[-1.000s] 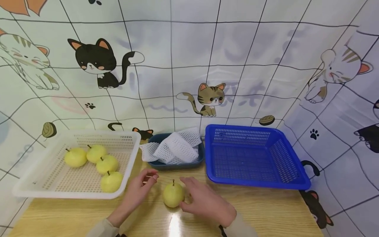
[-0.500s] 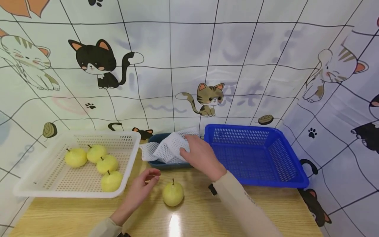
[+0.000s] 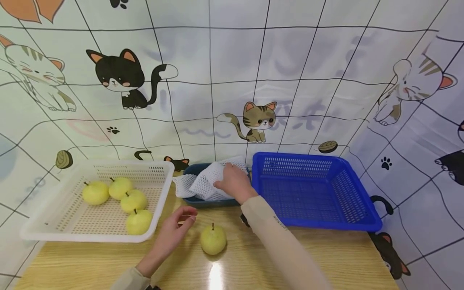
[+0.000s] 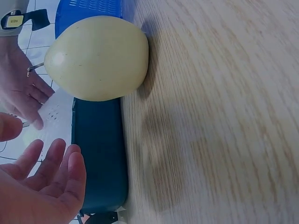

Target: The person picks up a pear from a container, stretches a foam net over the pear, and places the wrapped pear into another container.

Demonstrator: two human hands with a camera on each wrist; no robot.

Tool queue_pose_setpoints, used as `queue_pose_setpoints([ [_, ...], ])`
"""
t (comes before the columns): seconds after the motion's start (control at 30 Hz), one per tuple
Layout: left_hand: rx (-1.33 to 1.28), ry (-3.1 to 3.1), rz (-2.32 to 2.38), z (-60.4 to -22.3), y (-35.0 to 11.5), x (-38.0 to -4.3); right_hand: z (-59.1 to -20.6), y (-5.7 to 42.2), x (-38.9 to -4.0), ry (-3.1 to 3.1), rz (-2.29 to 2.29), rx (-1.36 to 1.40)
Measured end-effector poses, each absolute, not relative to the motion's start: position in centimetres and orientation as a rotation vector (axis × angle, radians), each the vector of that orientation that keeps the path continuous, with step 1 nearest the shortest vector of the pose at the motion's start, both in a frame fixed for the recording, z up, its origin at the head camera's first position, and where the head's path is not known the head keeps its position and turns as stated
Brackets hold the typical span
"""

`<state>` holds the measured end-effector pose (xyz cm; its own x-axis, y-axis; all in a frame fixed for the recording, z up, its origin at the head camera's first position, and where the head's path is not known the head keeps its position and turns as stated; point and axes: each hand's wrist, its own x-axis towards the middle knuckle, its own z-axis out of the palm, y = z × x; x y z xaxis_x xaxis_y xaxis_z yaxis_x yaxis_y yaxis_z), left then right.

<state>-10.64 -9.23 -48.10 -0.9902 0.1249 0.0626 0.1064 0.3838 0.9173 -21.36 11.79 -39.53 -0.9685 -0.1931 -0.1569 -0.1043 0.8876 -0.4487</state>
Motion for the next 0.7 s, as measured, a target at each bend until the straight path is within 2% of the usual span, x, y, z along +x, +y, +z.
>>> queue_pose_setpoints([
  [0.4,0.224,2.608,1.732,-48.4,-9.1,-10.7,-39.9,12.4,-21.3,3.005,-0.675,-0.283],
  [0.7,0.205,2.580,1.783,-47.9,-9.1,-10.8,-39.2,12.8,-19.8,3.063,-0.949,-0.278],
])
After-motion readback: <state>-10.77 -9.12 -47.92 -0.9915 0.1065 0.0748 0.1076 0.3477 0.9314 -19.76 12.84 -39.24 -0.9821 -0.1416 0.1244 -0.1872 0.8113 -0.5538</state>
